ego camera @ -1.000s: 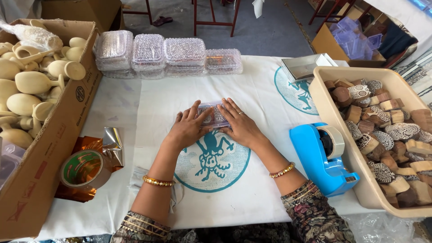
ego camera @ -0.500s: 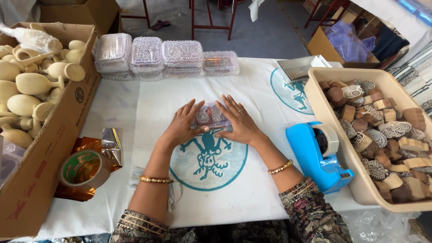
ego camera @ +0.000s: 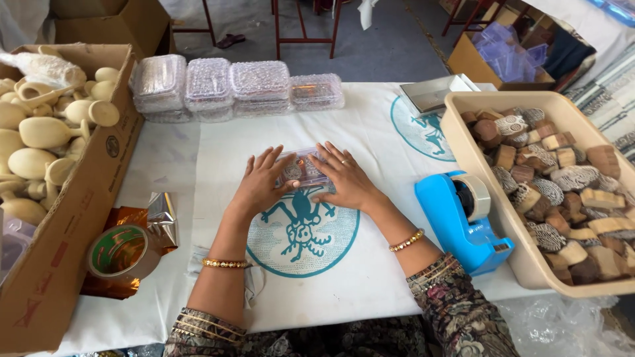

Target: The person wipes two small wooden carved items with a white cloth. They then place the items into a clear plastic container lined with a piece of orange foil. Finally, the person wraps the container in bubble wrap and secures it with clear tape.

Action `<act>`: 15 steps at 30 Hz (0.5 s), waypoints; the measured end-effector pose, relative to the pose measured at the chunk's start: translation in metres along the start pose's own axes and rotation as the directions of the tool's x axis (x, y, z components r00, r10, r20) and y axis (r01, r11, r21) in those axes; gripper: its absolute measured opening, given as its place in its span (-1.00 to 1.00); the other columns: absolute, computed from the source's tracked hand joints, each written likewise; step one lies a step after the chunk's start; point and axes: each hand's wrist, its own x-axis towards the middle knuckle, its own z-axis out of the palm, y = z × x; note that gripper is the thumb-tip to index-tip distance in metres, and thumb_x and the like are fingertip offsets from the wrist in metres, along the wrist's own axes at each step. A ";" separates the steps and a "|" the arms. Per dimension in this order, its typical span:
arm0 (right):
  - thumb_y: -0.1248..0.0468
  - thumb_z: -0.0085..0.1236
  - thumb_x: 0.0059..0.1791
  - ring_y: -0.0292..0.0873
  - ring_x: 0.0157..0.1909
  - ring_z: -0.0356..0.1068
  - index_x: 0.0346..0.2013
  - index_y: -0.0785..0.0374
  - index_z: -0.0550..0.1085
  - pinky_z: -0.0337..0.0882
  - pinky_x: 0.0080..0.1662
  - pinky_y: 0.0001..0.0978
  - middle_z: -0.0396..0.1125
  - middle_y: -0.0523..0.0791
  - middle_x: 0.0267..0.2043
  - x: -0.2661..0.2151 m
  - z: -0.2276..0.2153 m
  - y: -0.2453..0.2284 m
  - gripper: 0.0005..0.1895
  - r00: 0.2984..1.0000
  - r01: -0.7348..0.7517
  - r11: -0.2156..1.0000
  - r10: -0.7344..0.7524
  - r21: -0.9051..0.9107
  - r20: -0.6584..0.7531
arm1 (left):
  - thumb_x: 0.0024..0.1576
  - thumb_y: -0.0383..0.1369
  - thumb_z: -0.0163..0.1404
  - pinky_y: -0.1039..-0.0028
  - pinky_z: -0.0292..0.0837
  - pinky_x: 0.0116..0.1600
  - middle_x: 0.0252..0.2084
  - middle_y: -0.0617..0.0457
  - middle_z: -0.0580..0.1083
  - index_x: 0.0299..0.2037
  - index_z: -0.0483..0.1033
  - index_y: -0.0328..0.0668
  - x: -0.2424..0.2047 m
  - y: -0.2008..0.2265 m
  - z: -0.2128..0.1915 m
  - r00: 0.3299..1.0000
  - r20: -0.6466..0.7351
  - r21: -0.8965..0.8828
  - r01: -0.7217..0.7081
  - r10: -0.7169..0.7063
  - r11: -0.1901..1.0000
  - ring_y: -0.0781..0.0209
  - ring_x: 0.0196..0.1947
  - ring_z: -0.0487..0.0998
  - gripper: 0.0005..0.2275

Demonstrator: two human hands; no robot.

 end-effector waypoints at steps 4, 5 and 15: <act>-0.40 0.11 -0.12 0.03 0.61 -0.19 0.53 0.01 0.05 -0.06 0.50 0.03 -0.14 -0.05 0.60 -0.005 -0.017 0.005 0.07 0.939 0.141 0.990 -0.129 0.014 -0.320 | 0.09 0.18 -0.03 -0.07 -0.27 0.49 0.52 -0.06 0.06 0.44 0.18 0.17 -0.001 0.013 -0.014 0.996 -0.068 0.054 -0.053 0.057 0.997 -0.10 0.53 -0.07 -0.29; -0.36 0.09 -0.06 0.03 0.60 -0.13 0.52 0.01 0.09 -0.02 0.51 0.00 -0.08 -0.06 0.60 -0.005 -0.023 0.005 -0.01 0.909 0.137 0.991 -0.123 0.005 -0.398 | 0.11 0.16 -0.04 -0.08 -0.26 0.49 0.51 -0.10 0.08 0.44 0.21 0.12 -0.002 0.018 -0.019 0.982 -0.154 0.043 -0.105 0.111 0.993 -0.13 0.52 -0.05 -0.31; 0.28 0.02 0.11 -0.06 -0.27 0.08 -0.56 0.32 0.31 0.16 -0.17 -0.17 0.15 -0.07 -0.49 -0.076 -0.106 -0.028 -0.65 0.529 0.199 0.970 0.011 0.137 -0.848 | 0.24 -0.03 0.00 -0.09 -0.05 0.48 0.34 -0.09 0.32 0.30 0.44 -0.04 -0.009 0.017 -0.025 0.879 -0.436 0.042 -0.195 0.194 0.980 -0.16 0.37 0.21 -0.53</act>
